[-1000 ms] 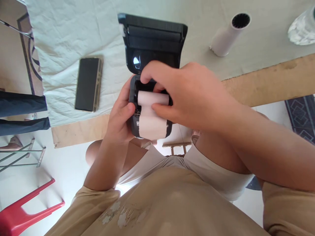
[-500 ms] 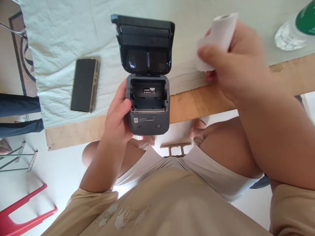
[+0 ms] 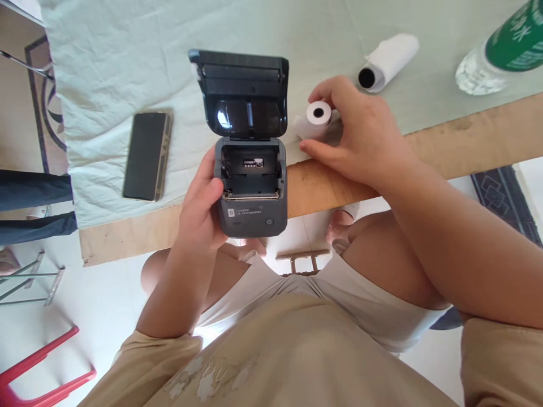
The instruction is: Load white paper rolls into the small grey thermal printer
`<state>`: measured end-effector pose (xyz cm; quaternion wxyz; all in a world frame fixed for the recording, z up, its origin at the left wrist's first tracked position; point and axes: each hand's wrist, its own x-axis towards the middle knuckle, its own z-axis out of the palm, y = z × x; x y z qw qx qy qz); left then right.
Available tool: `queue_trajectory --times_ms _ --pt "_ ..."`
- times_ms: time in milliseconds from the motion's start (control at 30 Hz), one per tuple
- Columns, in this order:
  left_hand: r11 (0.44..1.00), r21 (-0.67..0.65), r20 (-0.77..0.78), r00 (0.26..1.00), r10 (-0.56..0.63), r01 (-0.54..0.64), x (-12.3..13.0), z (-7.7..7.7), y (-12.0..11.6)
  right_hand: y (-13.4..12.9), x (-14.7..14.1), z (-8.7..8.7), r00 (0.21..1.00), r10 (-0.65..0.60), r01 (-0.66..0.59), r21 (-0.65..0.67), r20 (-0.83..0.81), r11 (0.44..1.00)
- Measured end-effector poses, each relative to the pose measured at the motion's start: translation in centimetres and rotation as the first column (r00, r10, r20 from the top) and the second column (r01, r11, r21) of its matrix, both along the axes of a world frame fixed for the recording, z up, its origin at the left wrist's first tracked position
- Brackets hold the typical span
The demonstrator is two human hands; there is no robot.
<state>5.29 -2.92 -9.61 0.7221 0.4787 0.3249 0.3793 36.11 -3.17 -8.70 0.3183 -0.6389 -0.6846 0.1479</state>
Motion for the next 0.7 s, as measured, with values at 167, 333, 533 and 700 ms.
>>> queue_trajectory --times_ms 167,333,533,700 --pt "1.0 -0.007 0.05 0.999 -0.004 0.005 -0.1 -0.3 0.4 0.8 3.3 1.0 0.981 -0.172 0.127 0.377 0.088 0.918" --pt "1.0 0.004 0.057 0.998 -0.023 0.023 -0.3 0.2 0.2 4.7 7.9 -1.1 0.943 -0.183 0.199 -0.029 0.278 0.98" --pt "1.0 0.006 0.05 0.999 -0.018 0.017 -0.3 -0.4 0.3 5.4 8.4 -1.1 0.897 -0.308 0.35 -0.082 0.318 0.933" --pt "1.0 -0.01 0.031 0.999 -0.018 0.018 -0.3 -0.6 0.4 4.0 9.3 -2.0 0.899 -0.386 0.384 0.051 0.208 0.922"
